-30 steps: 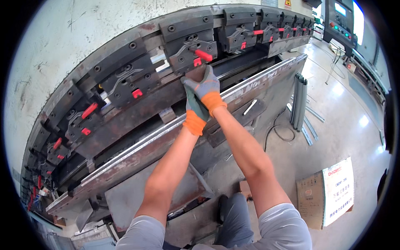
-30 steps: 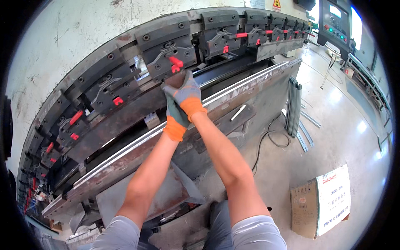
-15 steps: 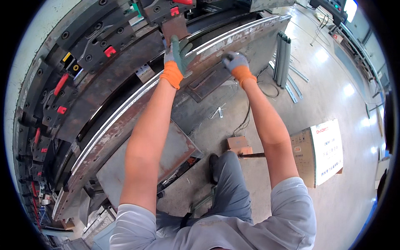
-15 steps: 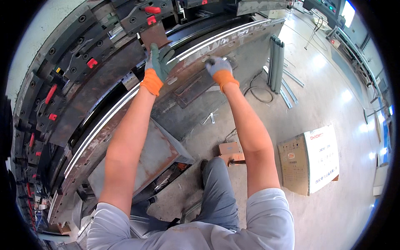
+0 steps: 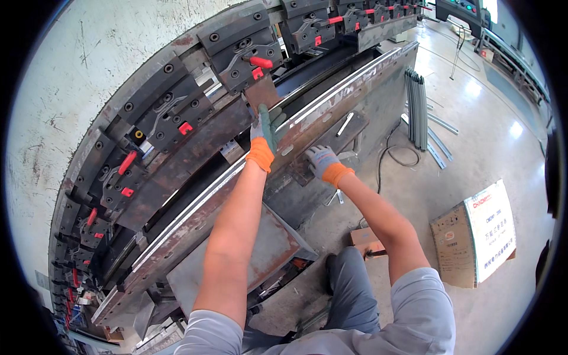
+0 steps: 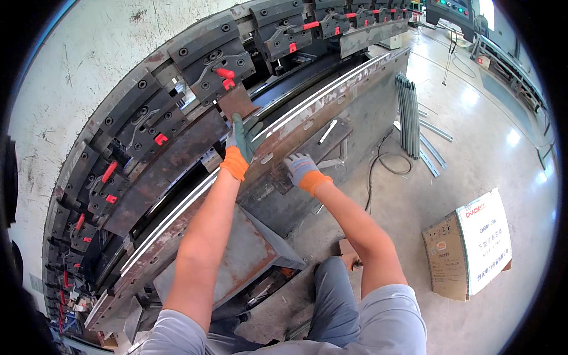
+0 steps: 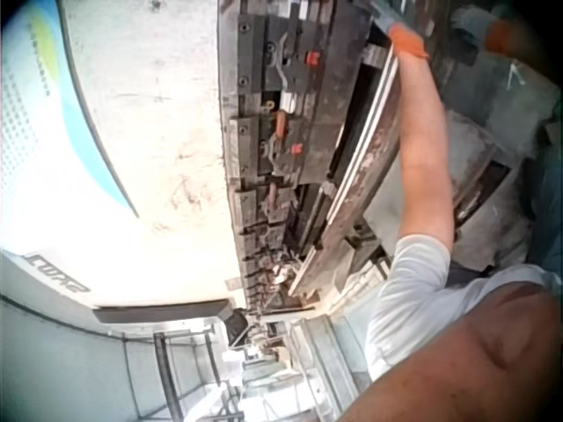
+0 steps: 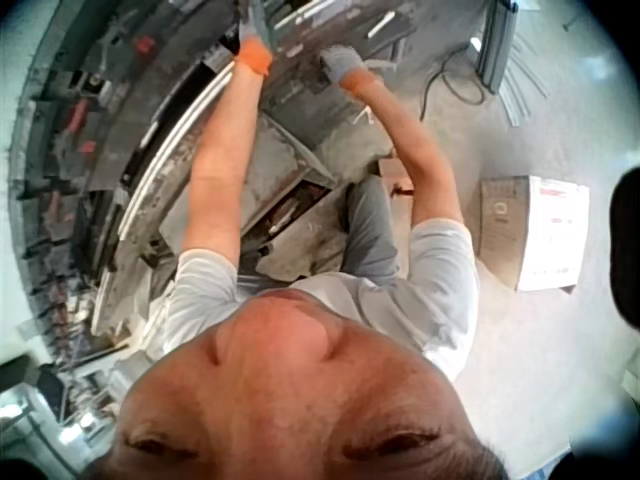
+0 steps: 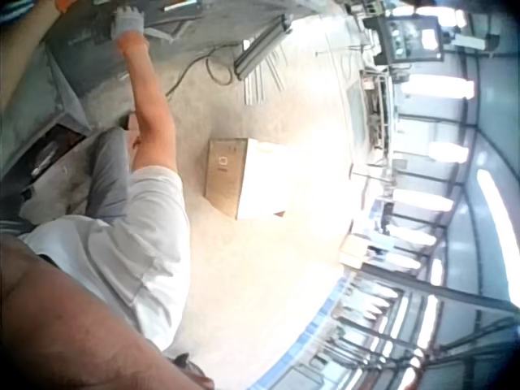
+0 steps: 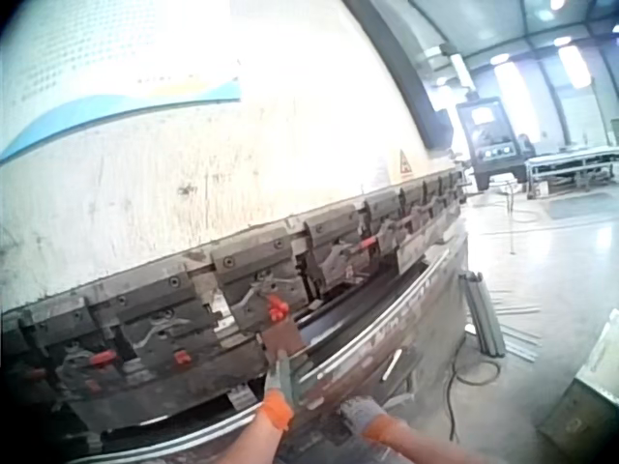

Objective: The person measures a metal sheet with a tape measure, then repeatedly picks up perforated metal sheets from a nearby stack and places them onto a larger stack on the machine bed. The person adjusts the sheets to align them and continues stacking until the end of the clip.

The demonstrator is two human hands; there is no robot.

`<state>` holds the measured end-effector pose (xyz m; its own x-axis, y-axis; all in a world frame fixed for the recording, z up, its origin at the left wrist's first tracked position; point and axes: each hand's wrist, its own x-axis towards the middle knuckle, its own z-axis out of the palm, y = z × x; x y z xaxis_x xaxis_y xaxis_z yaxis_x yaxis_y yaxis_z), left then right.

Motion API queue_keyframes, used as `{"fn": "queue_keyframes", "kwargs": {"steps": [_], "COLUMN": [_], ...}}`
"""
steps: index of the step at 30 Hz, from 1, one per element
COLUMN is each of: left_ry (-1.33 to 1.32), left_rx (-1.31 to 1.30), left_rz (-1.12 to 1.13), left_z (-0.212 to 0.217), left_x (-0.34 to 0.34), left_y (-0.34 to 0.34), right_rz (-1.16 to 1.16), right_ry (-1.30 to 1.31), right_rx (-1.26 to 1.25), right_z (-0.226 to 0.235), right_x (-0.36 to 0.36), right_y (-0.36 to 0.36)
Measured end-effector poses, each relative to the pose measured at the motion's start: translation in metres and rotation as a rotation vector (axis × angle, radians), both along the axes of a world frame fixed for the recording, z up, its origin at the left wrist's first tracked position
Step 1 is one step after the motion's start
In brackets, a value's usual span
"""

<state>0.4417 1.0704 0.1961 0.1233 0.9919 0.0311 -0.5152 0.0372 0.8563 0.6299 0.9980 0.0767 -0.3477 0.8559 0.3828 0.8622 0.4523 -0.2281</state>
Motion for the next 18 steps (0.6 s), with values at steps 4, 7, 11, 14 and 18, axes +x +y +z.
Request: {"fn": "queue_keyframes", "kwargs": {"steps": [4, 7, 11, 14, 18], "left_ry": [0.001, -0.015, 0.045, 0.056, 0.037], "left_rx": [-0.01, -0.013, -0.022, 0.001, 0.294], "left_rz": [-0.039, 0.022, -0.017, 0.025, -0.004], "left_z": [-0.006, -0.011, -0.01, -0.018, -0.064], "left_x": [0.005, -0.004, -0.005, 0.005, 0.004], "left_y": [0.006, 0.004, 0.008, 0.019, 0.063], "right_rz": [0.044, 0.296, 0.285, 0.396, 0.474], "right_ry": [1.071, 1.857, 1.67, 1.674, 1.867], "right_rx": [-0.026, -0.355, -0.255, -0.036, -0.145], "right_z": [0.03, 0.124, 0.194, 0.22, 0.225], "right_x": [0.018, -0.007, -0.041, -0.068, -0.081], "right_y": [-0.012, -0.042, -0.039, -0.021, 0.008]}}
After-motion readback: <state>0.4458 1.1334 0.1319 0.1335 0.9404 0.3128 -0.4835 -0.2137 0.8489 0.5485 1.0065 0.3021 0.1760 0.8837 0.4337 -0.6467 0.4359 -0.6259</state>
